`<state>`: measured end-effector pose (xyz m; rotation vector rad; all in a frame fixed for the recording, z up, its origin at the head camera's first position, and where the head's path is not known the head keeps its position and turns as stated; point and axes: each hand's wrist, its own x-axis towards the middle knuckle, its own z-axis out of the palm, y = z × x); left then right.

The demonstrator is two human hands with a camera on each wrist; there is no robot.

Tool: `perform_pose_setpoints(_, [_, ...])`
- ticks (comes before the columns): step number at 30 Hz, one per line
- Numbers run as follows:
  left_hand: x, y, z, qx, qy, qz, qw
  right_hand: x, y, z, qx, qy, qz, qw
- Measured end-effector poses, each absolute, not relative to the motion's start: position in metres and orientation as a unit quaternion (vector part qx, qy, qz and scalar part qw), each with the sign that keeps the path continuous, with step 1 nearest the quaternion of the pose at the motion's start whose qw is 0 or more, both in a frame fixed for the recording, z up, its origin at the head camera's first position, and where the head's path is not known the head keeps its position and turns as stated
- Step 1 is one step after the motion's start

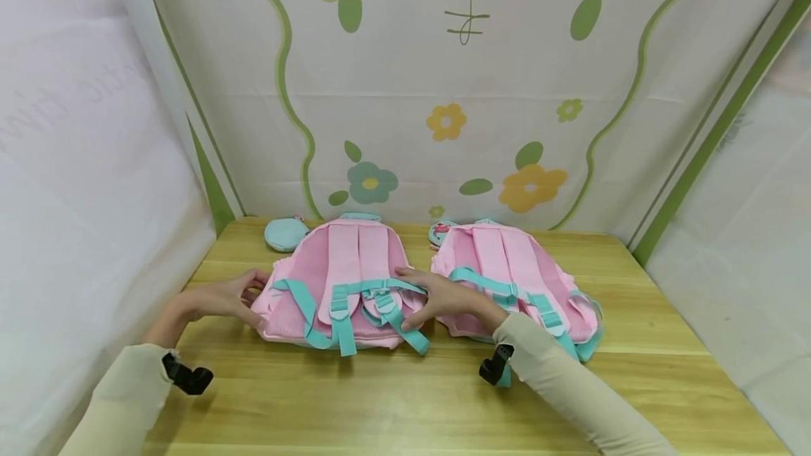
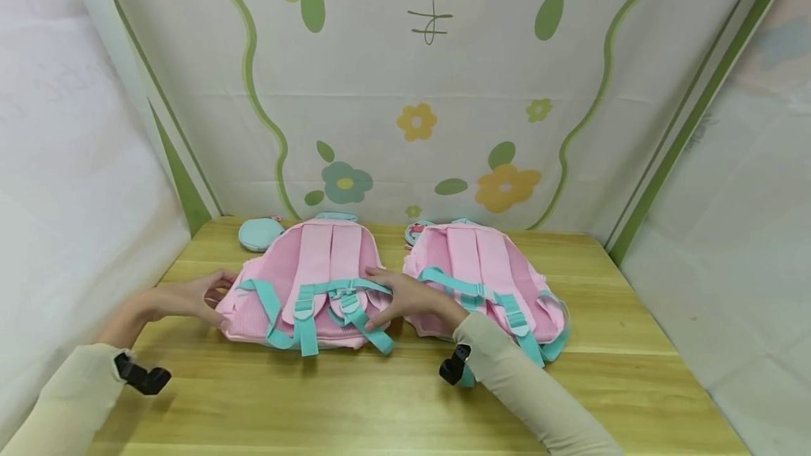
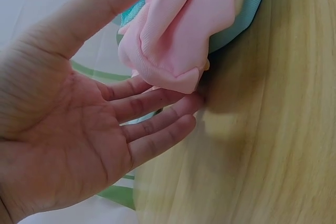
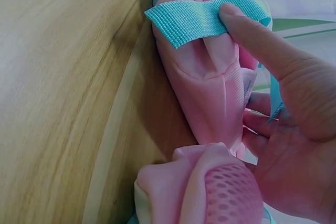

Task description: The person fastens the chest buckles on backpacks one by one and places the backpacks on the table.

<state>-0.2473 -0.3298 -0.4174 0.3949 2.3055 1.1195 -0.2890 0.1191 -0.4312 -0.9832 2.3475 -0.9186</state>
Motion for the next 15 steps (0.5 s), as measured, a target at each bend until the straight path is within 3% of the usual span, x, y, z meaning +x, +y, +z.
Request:
perform_pose_setpoints(9, [-0.246,-0.333,-0.412,0.143,0.868,0.403,0.252,-0.288,0.119,-0.433,-0.353,0.849,-0.328,0.217])
perform_pose_setpoints(15, [-0.248,-0.326,-0.404,0.130,0.886,0.404,0.187,-0.289,0.120,-0.434,-0.355,0.849,-0.329,0.213])
